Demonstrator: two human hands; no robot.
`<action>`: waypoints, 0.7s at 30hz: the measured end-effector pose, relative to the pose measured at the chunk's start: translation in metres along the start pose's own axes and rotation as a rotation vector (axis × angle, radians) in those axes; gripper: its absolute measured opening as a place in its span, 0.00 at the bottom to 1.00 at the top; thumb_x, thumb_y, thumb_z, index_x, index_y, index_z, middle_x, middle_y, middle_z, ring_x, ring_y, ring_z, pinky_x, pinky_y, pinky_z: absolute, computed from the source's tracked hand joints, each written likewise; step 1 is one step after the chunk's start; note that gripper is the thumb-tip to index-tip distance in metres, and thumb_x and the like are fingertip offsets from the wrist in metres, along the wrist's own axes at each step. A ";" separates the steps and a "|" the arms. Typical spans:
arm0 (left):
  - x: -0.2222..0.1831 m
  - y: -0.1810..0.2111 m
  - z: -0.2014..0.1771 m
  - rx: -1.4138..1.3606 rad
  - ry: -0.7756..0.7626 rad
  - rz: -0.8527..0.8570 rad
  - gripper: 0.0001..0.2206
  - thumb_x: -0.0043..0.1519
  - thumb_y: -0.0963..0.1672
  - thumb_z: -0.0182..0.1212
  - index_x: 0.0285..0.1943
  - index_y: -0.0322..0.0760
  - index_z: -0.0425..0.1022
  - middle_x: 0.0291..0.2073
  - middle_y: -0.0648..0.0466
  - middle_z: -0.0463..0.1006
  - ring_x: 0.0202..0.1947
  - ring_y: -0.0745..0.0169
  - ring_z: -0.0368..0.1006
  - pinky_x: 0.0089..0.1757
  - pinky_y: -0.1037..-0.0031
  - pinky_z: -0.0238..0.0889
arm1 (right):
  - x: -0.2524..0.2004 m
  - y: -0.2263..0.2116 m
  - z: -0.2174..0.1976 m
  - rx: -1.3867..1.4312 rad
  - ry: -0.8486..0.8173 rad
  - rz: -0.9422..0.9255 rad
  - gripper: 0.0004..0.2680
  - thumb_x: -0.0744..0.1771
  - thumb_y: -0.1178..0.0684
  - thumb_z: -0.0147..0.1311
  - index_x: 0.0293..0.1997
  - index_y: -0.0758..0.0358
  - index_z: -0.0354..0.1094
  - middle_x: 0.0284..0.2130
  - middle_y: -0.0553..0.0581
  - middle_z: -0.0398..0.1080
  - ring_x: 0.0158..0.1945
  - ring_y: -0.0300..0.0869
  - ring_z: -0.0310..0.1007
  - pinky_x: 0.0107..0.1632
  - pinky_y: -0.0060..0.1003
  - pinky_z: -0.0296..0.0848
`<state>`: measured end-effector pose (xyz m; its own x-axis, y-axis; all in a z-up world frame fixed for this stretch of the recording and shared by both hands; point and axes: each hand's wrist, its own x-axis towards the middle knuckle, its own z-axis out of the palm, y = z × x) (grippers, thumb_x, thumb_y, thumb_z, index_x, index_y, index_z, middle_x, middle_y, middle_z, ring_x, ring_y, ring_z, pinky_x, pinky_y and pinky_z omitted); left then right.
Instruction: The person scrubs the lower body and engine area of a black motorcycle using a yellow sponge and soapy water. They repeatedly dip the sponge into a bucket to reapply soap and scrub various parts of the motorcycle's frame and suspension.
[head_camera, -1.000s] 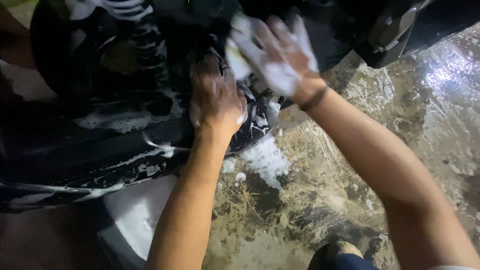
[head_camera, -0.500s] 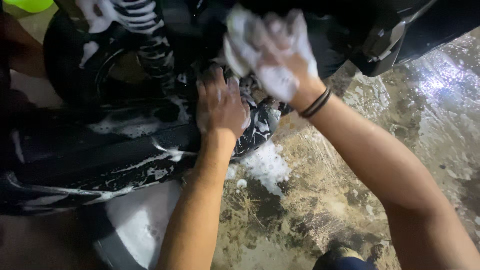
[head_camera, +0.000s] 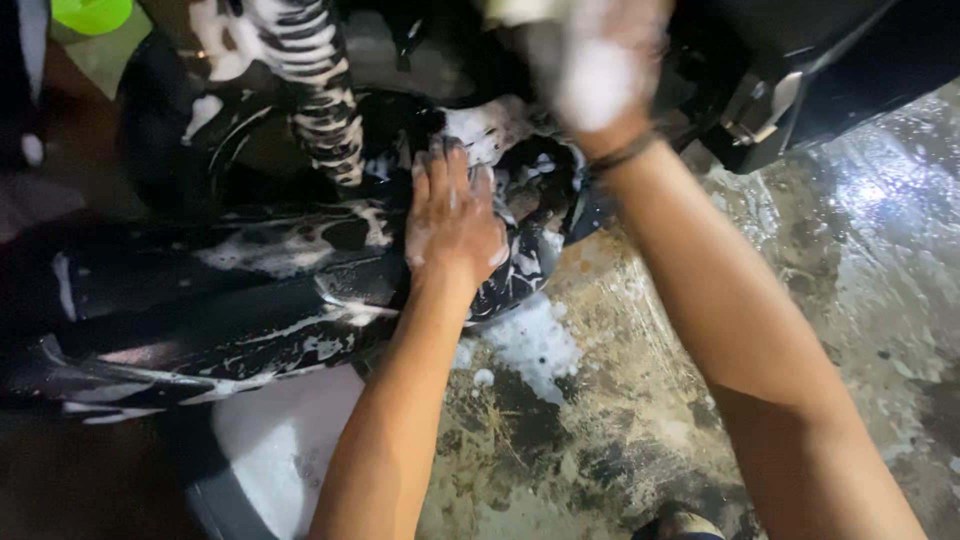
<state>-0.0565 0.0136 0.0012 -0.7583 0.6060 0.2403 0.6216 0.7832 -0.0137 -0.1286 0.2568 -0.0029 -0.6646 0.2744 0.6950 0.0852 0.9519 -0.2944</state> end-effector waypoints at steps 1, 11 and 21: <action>-0.002 0.000 0.003 -0.006 -0.005 0.018 0.29 0.57 0.49 0.57 0.68 0.33 0.67 0.70 0.36 0.59 0.73 0.34 0.48 0.68 0.50 0.37 | 0.002 -0.022 0.006 -0.013 0.060 -0.137 0.13 0.70 0.50 0.53 0.62 0.61 0.67 0.47 0.67 0.70 0.50 0.59 0.70 0.51 0.54 0.68; 0.003 -0.006 0.034 -0.043 -0.009 0.023 0.25 0.63 0.47 0.51 0.68 0.30 0.68 0.74 0.36 0.55 0.78 0.35 0.38 0.71 0.50 0.30 | -0.009 0.013 -0.016 0.034 0.407 -0.045 0.21 0.66 0.54 0.63 0.62 0.73 0.61 0.55 0.81 0.62 0.59 0.72 0.59 0.64 0.62 0.59; 0.008 -0.002 0.003 -0.004 -0.212 0.004 0.30 0.59 0.46 0.54 0.72 0.32 0.62 0.76 0.37 0.49 0.77 0.34 0.31 0.69 0.50 0.25 | 0.006 -0.081 -0.048 -0.079 0.285 -0.106 0.22 0.61 0.48 0.62 0.60 0.60 0.64 0.59 0.76 0.62 0.59 0.70 0.62 0.62 0.63 0.58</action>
<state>-0.0645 0.0170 -0.0002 -0.7797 0.6254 0.0309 0.6254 0.7802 -0.0107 -0.1040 0.1878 0.0571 -0.4386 0.1895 0.8785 0.0916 0.9819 -0.1660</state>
